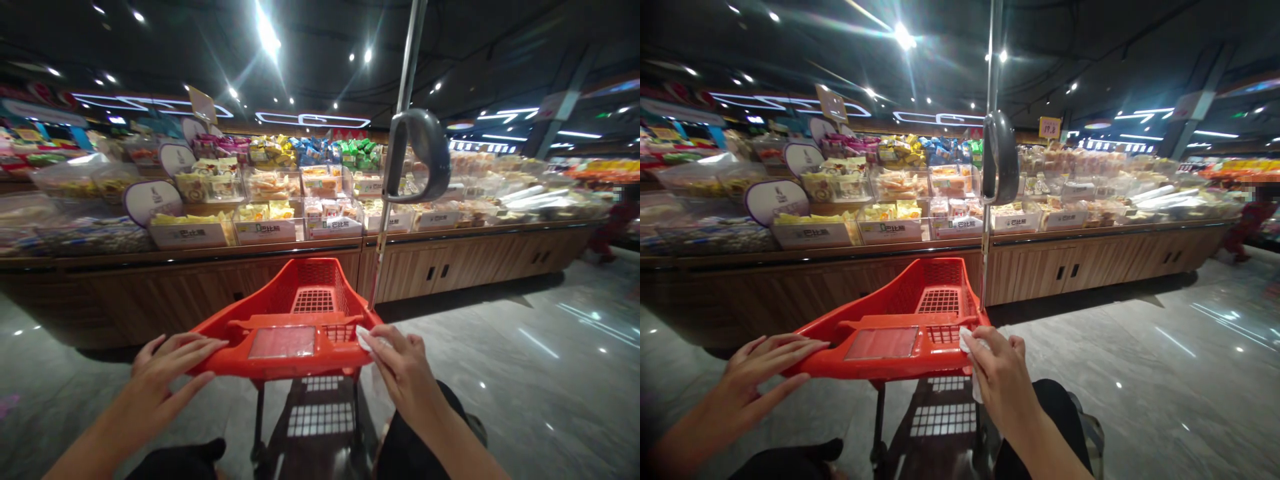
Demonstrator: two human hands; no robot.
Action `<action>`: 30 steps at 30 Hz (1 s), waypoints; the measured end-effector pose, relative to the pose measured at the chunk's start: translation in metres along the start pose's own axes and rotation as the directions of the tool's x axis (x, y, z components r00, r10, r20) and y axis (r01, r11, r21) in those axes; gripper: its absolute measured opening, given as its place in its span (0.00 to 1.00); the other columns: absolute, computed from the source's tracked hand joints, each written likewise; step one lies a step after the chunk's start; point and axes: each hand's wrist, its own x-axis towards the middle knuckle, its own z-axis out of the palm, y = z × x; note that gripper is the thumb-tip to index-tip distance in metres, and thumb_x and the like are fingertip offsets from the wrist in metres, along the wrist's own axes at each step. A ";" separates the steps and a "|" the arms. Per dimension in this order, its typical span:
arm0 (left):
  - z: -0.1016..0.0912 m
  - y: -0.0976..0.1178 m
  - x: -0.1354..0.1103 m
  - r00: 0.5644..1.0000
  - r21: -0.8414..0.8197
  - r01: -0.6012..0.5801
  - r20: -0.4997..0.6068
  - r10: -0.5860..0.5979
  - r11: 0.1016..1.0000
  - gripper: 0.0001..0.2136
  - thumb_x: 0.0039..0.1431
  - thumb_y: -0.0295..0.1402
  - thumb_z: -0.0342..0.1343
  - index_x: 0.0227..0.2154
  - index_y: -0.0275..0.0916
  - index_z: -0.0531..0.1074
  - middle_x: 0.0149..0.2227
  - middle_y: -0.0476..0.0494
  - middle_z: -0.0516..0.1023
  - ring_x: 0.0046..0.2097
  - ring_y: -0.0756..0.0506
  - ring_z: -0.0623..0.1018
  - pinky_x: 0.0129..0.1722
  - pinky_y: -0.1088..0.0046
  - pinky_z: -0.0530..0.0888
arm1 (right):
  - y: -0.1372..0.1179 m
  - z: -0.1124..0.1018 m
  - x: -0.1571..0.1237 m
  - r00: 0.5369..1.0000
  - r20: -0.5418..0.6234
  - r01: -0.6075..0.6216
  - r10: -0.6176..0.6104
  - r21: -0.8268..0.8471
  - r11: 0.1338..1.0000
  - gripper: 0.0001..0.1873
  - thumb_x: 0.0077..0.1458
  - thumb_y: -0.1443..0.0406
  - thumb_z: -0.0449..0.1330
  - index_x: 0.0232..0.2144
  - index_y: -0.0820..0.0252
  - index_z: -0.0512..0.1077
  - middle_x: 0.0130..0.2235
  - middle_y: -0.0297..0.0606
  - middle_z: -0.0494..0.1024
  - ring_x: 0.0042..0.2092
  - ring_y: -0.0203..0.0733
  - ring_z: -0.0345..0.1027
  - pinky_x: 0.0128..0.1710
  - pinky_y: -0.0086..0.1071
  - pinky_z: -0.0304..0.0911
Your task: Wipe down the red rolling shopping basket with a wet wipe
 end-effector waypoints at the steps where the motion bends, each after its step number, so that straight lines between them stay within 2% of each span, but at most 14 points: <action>1: 0.000 -0.001 0.001 1.000 0.004 -0.001 -0.002 0.001 1.000 0.16 0.56 0.47 0.49 0.44 0.50 0.71 0.42 0.53 0.79 0.47 0.44 0.74 0.57 0.52 0.56 | 0.007 -0.001 0.000 1.000 0.015 0.003 -0.003 0.025 1.000 0.19 0.61 0.70 0.49 0.52 0.51 0.68 0.48 0.39 0.72 0.48 0.41 0.67 0.42 0.35 0.54; 3: 0.002 -0.002 0.003 1.000 0.016 -0.004 -0.011 0.005 1.000 0.16 0.57 0.47 0.47 0.44 0.49 0.71 0.42 0.55 0.79 0.47 0.44 0.74 0.56 0.51 0.57 | 0.017 0.000 -0.001 1.000 0.010 -0.022 0.022 0.061 0.998 0.18 0.63 0.69 0.48 0.51 0.51 0.68 0.48 0.38 0.72 0.49 0.41 0.66 0.43 0.36 0.55; 5: 0.003 -0.003 0.005 1.000 0.027 -0.018 -0.022 0.018 0.999 0.17 0.57 0.47 0.46 0.44 0.49 0.71 0.42 0.56 0.79 0.47 0.44 0.75 0.55 0.51 0.58 | 0.017 0.003 -0.001 0.997 -0.037 -0.069 0.072 0.068 0.995 0.17 0.63 0.69 0.48 0.50 0.52 0.69 0.48 0.39 0.72 0.49 0.42 0.66 0.44 0.37 0.55; 7: 0.004 -0.006 0.006 0.999 0.028 -0.032 -0.020 0.033 0.999 0.17 0.57 0.48 0.47 0.44 0.48 0.71 0.42 0.55 0.79 0.46 0.45 0.75 0.55 0.53 0.60 | 0.006 0.007 -0.003 0.994 -0.076 -0.078 0.082 0.054 0.995 0.16 0.63 0.68 0.49 0.49 0.54 0.69 0.48 0.39 0.72 0.48 0.42 0.67 0.44 0.37 0.53; 10: 0.006 -0.012 0.005 0.999 0.019 -0.035 0.000 0.035 0.999 0.17 0.56 0.47 0.49 0.44 0.47 0.70 0.43 0.53 0.79 0.46 0.44 0.75 0.53 0.54 0.61 | -0.013 0.008 -0.006 0.995 -0.098 -0.020 0.023 0.031 0.999 0.16 0.62 0.69 0.50 0.50 0.54 0.69 0.48 0.40 0.73 0.47 0.42 0.67 0.44 0.38 0.51; 12: 0.006 -0.017 0.003 0.999 0.006 -0.034 0.013 0.034 0.999 0.16 0.56 0.46 0.50 0.44 0.47 0.70 0.44 0.52 0.78 0.47 0.43 0.74 0.53 0.55 0.62 | -0.015 0.007 -0.006 0.995 -0.094 -0.014 0.018 0.037 0.999 0.16 0.62 0.69 0.49 0.50 0.53 0.69 0.48 0.40 0.73 0.46 0.42 0.68 0.45 0.39 0.49; 16: 0.008 -0.023 0.002 0.999 0.000 -0.042 0.033 0.042 0.999 0.17 0.55 0.46 0.50 0.45 0.45 0.70 0.44 0.51 0.78 0.47 0.44 0.74 0.52 0.59 0.62 | 0.008 0.006 -0.001 0.991 -0.073 -0.103 0.110 0.093 0.990 0.16 0.63 0.68 0.48 0.48 0.51 0.70 0.46 0.35 0.73 0.47 0.40 0.68 0.46 0.37 0.50; 19: 0.008 -0.025 0.002 0.999 -0.007 -0.031 0.035 0.031 0.999 0.18 0.55 0.47 0.50 0.44 0.44 0.71 0.44 0.51 0.78 0.47 0.44 0.74 0.53 0.61 0.62 | 0.018 0.010 -0.005 0.983 -0.107 -0.139 0.151 0.112 0.984 0.16 0.63 0.69 0.47 0.49 0.53 0.70 0.46 0.36 0.72 0.47 0.40 0.68 0.46 0.37 0.52; 21: 0.008 -0.026 0.002 0.998 -0.015 -0.008 0.062 0.009 1.000 0.17 0.56 0.46 0.49 0.44 0.44 0.72 0.44 0.50 0.78 0.48 0.44 0.74 0.53 0.61 0.61 | 0.012 0.012 -0.012 0.987 -0.120 -0.094 0.108 0.117 0.989 0.17 0.63 0.69 0.48 0.51 0.53 0.68 0.48 0.38 0.71 0.49 0.41 0.66 0.47 0.38 0.51; 25: 0.007 -0.030 0.001 0.990 -0.002 0.026 0.141 -0.025 1.000 0.15 0.57 0.44 0.50 0.45 0.47 0.72 0.46 0.49 0.78 0.50 0.43 0.73 0.53 0.60 0.60 | 0.000 0.015 -0.025 0.988 -0.137 0.086 -0.066 0.140 0.986 0.21 0.62 0.72 0.49 0.55 0.52 0.64 0.51 0.39 0.70 0.51 0.43 0.65 0.50 0.40 0.49; 27: 0.007 -0.034 0.001 0.992 0.003 0.015 0.123 -0.015 1.000 0.16 0.57 0.45 0.50 0.46 0.49 0.71 0.47 0.51 0.78 0.50 0.43 0.73 0.54 0.58 0.60 | 0.004 0.016 -0.022 0.982 -0.180 0.092 -0.055 0.207 0.974 0.20 0.61 0.72 0.50 0.53 0.52 0.66 0.49 0.39 0.71 0.49 0.42 0.66 0.49 0.39 0.52; 30: 0.008 -0.041 0.002 0.993 0.043 -0.046 0.112 0.041 0.998 0.17 0.58 0.46 0.50 0.48 0.52 0.68 0.47 0.53 0.77 0.49 0.44 0.74 0.53 0.55 0.62 | 0.018 0.020 -0.009 0.976 -0.212 0.030 0.053 0.369 0.929 0.14 0.62 0.69 0.51 0.46 0.53 0.72 0.45 0.38 0.72 0.47 0.42 0.67 0.46 0.37 0.58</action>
